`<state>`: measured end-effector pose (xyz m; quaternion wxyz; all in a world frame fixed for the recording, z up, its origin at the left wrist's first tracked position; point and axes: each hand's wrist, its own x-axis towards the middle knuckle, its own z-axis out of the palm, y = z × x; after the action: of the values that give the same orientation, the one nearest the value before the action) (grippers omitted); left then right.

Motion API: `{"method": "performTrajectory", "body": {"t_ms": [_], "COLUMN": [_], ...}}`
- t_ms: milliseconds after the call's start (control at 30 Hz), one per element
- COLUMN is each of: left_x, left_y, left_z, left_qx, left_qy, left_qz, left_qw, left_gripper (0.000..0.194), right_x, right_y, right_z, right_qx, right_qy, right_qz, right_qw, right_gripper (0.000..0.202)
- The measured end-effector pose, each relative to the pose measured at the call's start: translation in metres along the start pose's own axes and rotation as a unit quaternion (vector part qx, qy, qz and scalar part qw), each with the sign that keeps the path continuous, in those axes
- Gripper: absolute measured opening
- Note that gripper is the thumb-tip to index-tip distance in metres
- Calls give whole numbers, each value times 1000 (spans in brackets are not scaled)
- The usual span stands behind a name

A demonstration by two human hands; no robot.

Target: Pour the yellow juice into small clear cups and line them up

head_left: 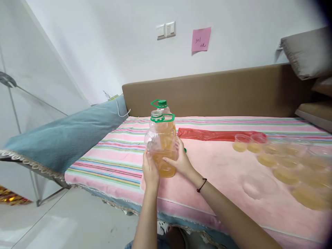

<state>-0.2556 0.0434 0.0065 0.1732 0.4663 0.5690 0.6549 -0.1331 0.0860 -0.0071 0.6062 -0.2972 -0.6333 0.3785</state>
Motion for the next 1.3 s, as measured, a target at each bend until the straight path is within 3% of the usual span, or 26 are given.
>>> {"method": "performTrajectory", "body": {"t_ms": [267, 467, 600, 833, 933, 1100, 1300], "left_x": [-2, -8, -15, -36, -52, -96, -150], "left_y": [7, 21, 31, 40, 47, 71, 102], "left_z": [0, -7, -6, 17, 32, 61, 102], "left_qx": [-43, -102, -153, -190, -219, -233, -288], "left_qy": [-12, -8, -38, -206, -324, -559, -704], "left_qz": [-9, -26, -29, -57, -50, -69, -39], "left_qw": [999, 994, 987, 958, 919, 793, 648], "left_gripper": [58, 64, 65, 55, 53, 58, 71], "right_x": [14, 13, 7, -35, -67, -130, -192], "right_y": [5, -23, -63, -127, -142, -160, -179], "right_z": [13, 11, -12, -80, -116, -178, -233], "right_qx": [57, 88, 102, 129, 125, 128, 115], "right_qy": [34, 57, 54, 37, 37, 70, 113], "right_qz": [-29, -47, -49, -31, 18, 119, 183], "right_qw": [997, 993, 992, 990, 991, 982, 970], "right_gripper": [124, 127, 128, 123, 118, 108, 79]}}
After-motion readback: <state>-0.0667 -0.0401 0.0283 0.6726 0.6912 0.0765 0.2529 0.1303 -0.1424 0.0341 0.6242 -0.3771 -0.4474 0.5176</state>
